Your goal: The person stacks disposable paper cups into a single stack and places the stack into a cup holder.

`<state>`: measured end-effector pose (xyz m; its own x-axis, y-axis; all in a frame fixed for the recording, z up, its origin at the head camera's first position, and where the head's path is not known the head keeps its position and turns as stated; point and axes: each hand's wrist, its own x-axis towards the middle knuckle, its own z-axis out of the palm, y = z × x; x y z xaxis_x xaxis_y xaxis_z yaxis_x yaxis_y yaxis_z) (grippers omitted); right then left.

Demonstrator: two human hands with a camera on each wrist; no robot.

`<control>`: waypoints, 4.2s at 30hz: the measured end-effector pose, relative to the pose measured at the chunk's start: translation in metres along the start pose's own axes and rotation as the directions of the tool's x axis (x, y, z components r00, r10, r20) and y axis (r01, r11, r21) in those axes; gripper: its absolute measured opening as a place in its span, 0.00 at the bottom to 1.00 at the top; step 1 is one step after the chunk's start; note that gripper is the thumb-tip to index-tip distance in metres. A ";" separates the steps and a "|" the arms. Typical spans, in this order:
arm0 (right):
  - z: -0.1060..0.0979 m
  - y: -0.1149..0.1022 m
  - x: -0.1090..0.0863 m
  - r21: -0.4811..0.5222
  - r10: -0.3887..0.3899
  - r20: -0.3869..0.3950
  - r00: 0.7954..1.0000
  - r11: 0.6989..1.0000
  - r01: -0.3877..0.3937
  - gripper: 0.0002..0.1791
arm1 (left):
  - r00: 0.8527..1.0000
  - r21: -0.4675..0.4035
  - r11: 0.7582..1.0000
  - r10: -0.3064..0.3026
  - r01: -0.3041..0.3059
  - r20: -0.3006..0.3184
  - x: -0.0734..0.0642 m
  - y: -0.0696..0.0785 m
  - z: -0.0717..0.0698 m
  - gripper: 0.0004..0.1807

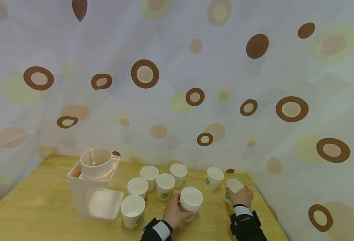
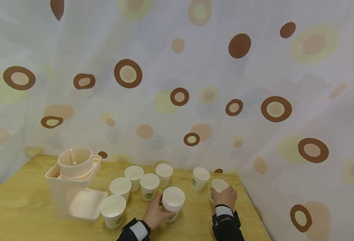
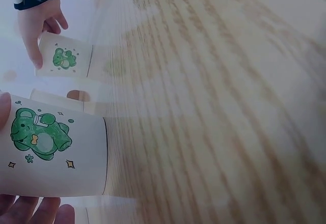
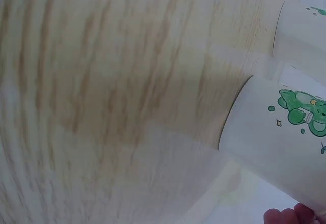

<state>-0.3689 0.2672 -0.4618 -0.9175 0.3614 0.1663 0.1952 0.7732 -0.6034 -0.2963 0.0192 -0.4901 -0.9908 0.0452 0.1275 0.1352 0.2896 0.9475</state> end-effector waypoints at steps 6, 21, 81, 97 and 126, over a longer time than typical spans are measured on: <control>0.003 -0.003 -0.003 0.065 0.019 -0.012 1.000 0.998 -0.018 0.45 | 1.000 -0.005 1.000 -0.003 0.003 0.006 0.001 0.002 -0.001 0.38; -0.005 -0.040 -0.028 0.408 -0.043 -0.042 0.998 0.911 0.056 0.42 | 0.999 -0.006 0.999 0.051 -0.052 -0.011 0.000 0.002 -0.002 0.37; -0.018 -0.109 -0.089 0.351 -0.369 0.026 0.929 0.873 0.337 0.41 | 0.999 0.012 0.999 0.045 -0.045 -0.006 -0.003 0.002 0.000 0.35; -0.016 -0.106 -0.090 0.397 -0.437 0.037 0.899 0.832 0.388 0.40 | 0.999 0.008 0.999 0.041 -0.041 -0.003 -0.003 0.004 -0.002 0.35; 0.001 -0.094 -0.088 0.460 -0.530 0.087 0.843 0.772 0.438 0.35 | 0.997 0.002 0.997 0.072 -0.072 -0.018 -0.004 -0.001 0.001 0.34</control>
<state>-0.3065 0.1619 -0.4205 -0.9073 -0.1506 0.3927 -0.4109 0.5160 -0.7516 -0.2922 0.0194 -0.4913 -0.9785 0.0482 0.2004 0.2057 0.2877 0.9354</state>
